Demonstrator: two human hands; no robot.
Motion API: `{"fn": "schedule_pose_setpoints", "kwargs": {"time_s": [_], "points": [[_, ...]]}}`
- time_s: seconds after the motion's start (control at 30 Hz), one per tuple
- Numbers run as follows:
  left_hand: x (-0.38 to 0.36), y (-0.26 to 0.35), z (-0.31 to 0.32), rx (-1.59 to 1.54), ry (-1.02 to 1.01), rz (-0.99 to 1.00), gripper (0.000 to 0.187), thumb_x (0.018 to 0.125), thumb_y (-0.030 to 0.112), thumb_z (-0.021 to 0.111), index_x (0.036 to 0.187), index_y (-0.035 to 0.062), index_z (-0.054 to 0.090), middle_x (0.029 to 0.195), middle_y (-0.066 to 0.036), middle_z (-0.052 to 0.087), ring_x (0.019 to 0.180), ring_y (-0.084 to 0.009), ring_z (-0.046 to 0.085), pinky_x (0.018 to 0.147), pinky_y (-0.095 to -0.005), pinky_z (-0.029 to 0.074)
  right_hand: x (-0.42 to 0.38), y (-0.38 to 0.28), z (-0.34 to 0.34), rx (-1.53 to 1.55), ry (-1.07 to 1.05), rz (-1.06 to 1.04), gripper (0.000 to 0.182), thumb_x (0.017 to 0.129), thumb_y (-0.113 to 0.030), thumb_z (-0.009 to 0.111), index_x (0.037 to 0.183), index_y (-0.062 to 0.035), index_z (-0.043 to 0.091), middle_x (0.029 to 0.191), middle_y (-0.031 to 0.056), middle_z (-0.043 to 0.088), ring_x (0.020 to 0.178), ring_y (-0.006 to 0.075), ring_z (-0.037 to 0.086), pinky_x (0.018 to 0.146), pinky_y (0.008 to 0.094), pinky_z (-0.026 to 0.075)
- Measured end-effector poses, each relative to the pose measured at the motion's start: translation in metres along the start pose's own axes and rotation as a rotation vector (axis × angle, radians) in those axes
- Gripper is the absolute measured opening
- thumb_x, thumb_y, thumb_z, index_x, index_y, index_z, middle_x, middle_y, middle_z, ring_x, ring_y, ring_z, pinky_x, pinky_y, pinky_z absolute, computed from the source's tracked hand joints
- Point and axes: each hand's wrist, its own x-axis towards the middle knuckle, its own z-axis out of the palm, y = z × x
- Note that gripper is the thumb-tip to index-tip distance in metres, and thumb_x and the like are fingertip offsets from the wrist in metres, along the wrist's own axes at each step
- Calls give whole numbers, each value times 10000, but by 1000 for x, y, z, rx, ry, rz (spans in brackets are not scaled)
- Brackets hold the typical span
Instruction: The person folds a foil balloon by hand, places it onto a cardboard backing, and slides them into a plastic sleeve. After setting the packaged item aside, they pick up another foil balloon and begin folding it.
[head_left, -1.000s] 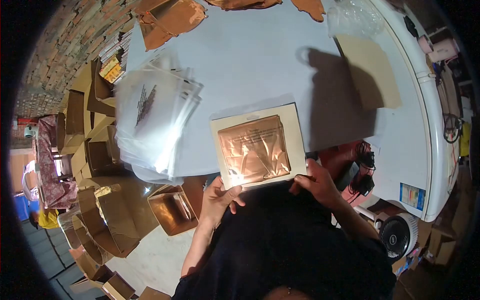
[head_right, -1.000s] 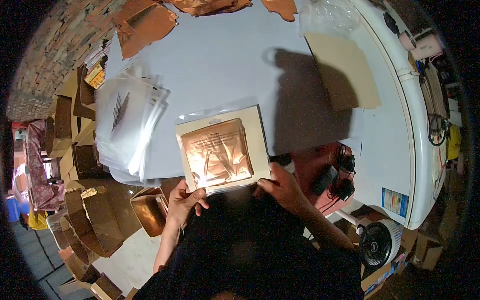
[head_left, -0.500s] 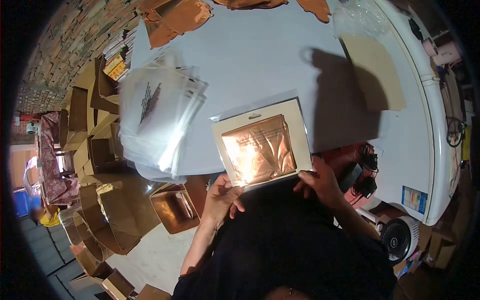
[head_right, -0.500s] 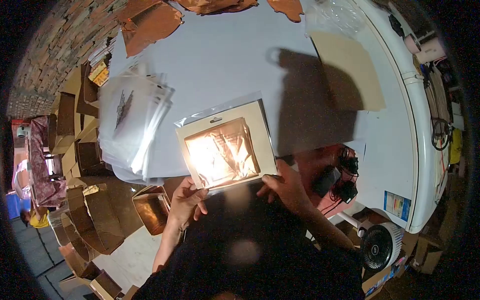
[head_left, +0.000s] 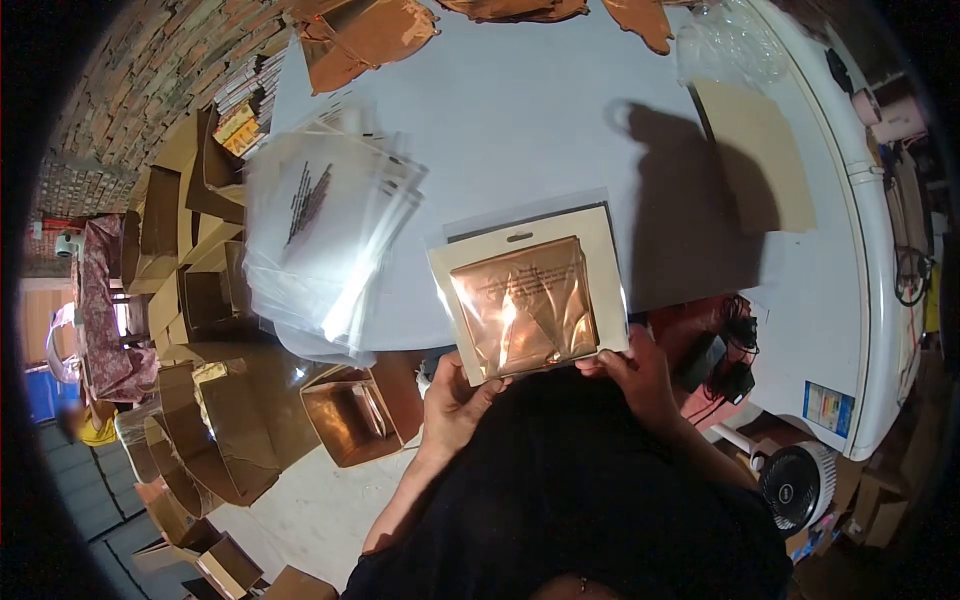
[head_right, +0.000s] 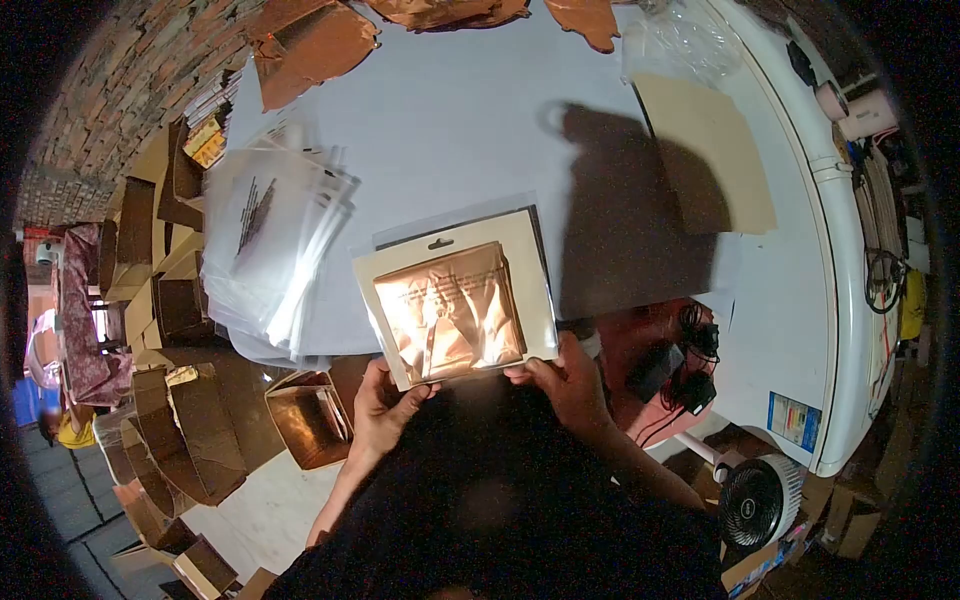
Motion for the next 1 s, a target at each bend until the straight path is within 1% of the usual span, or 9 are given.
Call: {"fn": "schedule_pose_setpoints", "kwargs": {"time_s": [0.03, 0.13, 0.23, 0.4, 0.6, 0.73, 0.8, 0.9, 1.0], "points": [[0, -1, 0, 3, 8, 8, 366, 977, -66, 650, 1284, -25, 454, 1198, -149, 663, 1063, -198, 690, 961, -330, 565, -1, 4, 0, -29, -5, -49, 236, 1027, 3, 546, 1248, 60, 487, 1161, 213, 682, 1041, 253, 725, 923, 380, 603], [0, -3, 0, -1, 32, 24, 378, 968, -81, 651, 1285, -27, 451, 1188, -153, 664, 1047, -200, 697, 949, -326, 580, -4, 10, -1, -108, -13, -45, 263, 1017, 4, 573, 1254, 58, 470, 1149, 205, 691, 1059, 244, 719, 935, 370, 588], [0, -6, 0, -21, 42, 28, 389, 964, -93, 647, 1290, -32, 445, 1172, -154, 669, 1037, -205, 702, 939, -335, 597, -4, 15, -2, -209, -9, -89, 289, 1014, -14, 594, 1261, 54, 461, 1154, 199, 693, 1071, 245, 719, 929, 367, 584], [-2, -3, 1, 12, 41, 12, 390, 968, -94, 639, 1300, -39, 441, 1167, -174, 669, 1024, -219, 707, 913, -353, 617, -6, 14, 0, -183, 1, -94, 269, 1017, -34, 605, 1240, 51, 481, 1144, 192, 703, 1063, 236, 721, 909, 361, 589], [-3, -13, 0, -16, 63, 9, 381, 974, -69, 648, 1296, -42, 447, 1164, -185, 675, 997, -218, 711, 885, -347, 623, -5, 13, 1, -188, 15, -132, 252, 1022, -47, 604, 1231, 46, 498, 1109, 177, 713, 1037, 217, 726, 881, 351, 593], [-2, -18, 4, -68, 90, 36, 357, 976, -41, 663, 1268, -29, 457, 1092, -157, 680, 918, -196, 706, 817, -331, 619, -3, 20, 2, -207, 39, -144, 241, 1023, -45, 597, 1229, 42, 507, 1066, 150, 714, 977, 199, 731, 836, 339, 597], [0, -18, 5, -95, 95, 65, 337, 983, -25, 665, 1252, -18, 463, 1050, -141, 679, 865, -185, 698, 770, -321, 611, 1, 28, 1, -175, 44, -136, 228, 1024, -42, 591, 1221, 39, 508, 1064, 143, 707, 933, 189, 727, 817, 334, 597], [1, -7, 3, -90, 82, 0, 307, 995, -1, 660, 1232, -2, 465, 1023, -129, 670, 815, -176, 679, 722, -306, 596, 3, 21, 6, -70, 47, -119, 205, 1023, -36, 584, 1202, 31, 509, 1068, 141, 697, 891, 185, 722, 797, 333, 598], [3, -9, 1, -195, 45, -53, 320, 995, 15, 670, 1237, 9, 461, 1011, -114, 667, 854, -173, 672, 770, -317, 574, 4, 20, 8, 22, 50, -96, 190, 1020, -35, 583, 1185, 21, 507, 1073, 142, 686, 871, 193, 723, 785, 340, 603]]}}
